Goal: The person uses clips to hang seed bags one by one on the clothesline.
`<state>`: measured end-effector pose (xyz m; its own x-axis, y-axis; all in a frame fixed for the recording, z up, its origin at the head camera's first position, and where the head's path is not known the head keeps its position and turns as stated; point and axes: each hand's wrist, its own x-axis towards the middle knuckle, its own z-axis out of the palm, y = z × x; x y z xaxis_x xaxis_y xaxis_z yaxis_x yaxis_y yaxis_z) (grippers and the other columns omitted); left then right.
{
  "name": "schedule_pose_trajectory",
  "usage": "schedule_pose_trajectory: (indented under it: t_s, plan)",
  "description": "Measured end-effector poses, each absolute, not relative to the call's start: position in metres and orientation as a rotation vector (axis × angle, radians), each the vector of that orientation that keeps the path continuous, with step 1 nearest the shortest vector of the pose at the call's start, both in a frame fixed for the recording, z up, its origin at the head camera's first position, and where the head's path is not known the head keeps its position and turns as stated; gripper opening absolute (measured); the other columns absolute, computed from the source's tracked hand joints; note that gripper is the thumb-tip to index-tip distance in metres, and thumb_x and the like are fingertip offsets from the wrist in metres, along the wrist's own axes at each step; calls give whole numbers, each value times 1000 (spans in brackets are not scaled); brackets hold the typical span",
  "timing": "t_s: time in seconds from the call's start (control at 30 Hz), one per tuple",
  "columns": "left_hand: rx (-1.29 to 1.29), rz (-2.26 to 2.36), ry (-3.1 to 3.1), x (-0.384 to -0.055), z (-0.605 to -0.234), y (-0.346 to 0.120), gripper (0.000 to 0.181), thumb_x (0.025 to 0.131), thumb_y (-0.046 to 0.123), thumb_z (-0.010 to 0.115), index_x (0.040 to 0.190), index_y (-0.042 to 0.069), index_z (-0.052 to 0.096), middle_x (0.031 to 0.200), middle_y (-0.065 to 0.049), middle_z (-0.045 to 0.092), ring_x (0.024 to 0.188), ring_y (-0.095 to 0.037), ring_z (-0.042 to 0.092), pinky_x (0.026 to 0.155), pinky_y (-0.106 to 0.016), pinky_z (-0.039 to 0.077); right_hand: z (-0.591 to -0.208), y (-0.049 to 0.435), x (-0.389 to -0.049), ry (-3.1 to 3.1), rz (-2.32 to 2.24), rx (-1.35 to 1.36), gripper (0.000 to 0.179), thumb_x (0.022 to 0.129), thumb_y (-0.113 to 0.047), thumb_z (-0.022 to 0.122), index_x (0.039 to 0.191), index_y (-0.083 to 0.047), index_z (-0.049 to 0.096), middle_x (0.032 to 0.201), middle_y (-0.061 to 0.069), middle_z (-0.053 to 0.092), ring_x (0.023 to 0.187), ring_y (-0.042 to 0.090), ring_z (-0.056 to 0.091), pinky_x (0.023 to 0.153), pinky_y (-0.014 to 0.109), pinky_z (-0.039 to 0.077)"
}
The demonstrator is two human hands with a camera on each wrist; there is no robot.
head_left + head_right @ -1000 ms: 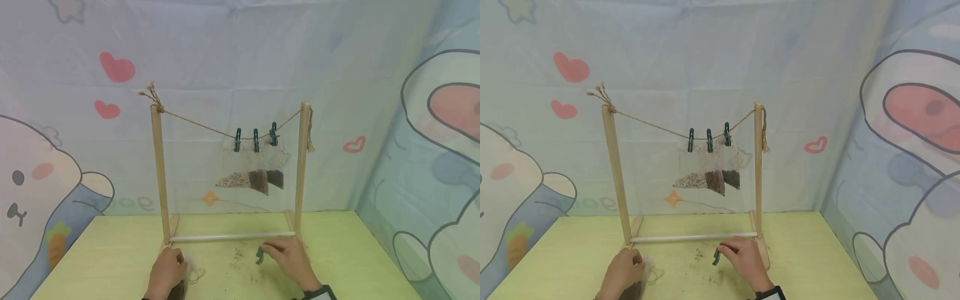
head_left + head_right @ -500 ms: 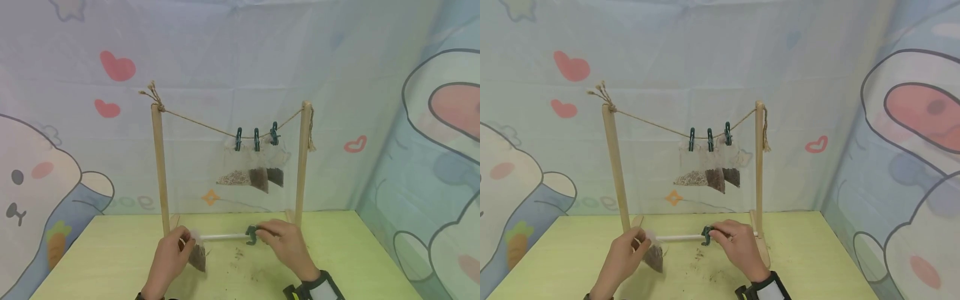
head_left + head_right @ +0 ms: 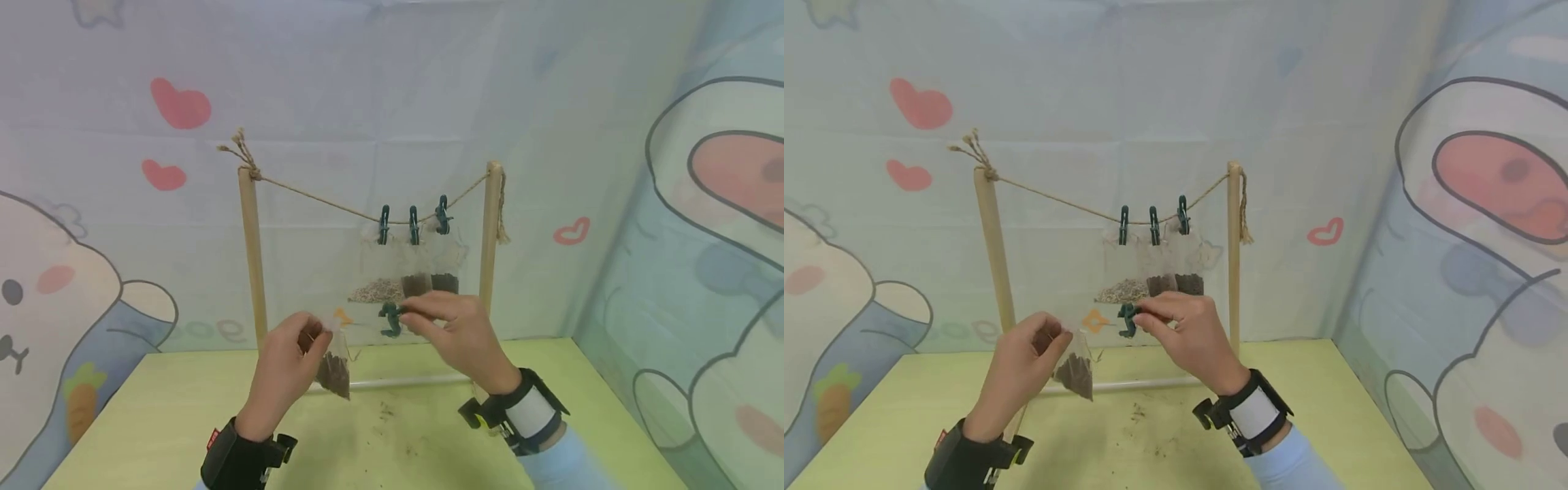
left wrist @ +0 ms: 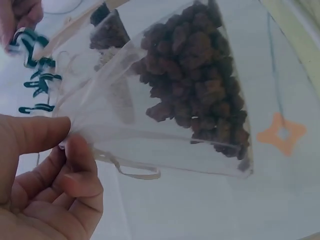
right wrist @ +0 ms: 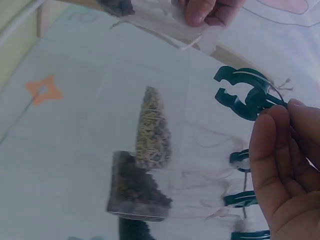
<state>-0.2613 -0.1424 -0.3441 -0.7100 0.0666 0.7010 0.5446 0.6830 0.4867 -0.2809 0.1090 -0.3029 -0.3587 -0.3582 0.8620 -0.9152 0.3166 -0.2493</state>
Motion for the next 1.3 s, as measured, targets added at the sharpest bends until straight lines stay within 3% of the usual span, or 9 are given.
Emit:
schedule_pose_trajectory:
  t_s: [0.33, 0.63, 1.1, 1.3]
  plan:
    - [-508, -820, -2072, -281, -287, -128, 8, 89, 16, 61, 86, 9, 61, 74, -1, 57, 61, -10, 49, 54, -28, 41, -233, 91, -293, -1801, 938, 1102, 19, 83, -18, 68, 96, -6, 72, 81, 3, 71, 64, 5, 61, 58, 20, 49]
    - [-501, -816, -1981, -302, -260, -119, 11, 90, 17, 58, 87, 6, 61, 77, -5, 58, 64, -14, 51, 57, -29, 42, -192, 78, -304, -1839, 925, 1039, 19, 87, -21, 64, 95, -6, 73, 79, 4, 69, 62, 7, 60, 58, 24, 49]
    - [-404, -873, -2007, -324, -254, -109, 11, 90, 16, 58, 87, 6, 63, 79, -7, 61, 67, -17, 54, 59, -31, 43, -176, 67, -333, -1979, 790, 901, 19, 90, -21, 60, 95, -8, 73, 71, 4, 65, 61, 12, 55, 59, 27, 43]
    - [-385, -897, -2023, -329, -256, -106, 11, 90, 15, 57, 86, 7, 63, 78, -6, 60, 66, -17, 54, 58, -30, 44, -176, 64, -336, -1991, 790, 885, 19, 90, -20, 60, 97, -7, 73, 82, 8, 70, 65, 14, 58, 61, 27, 45]
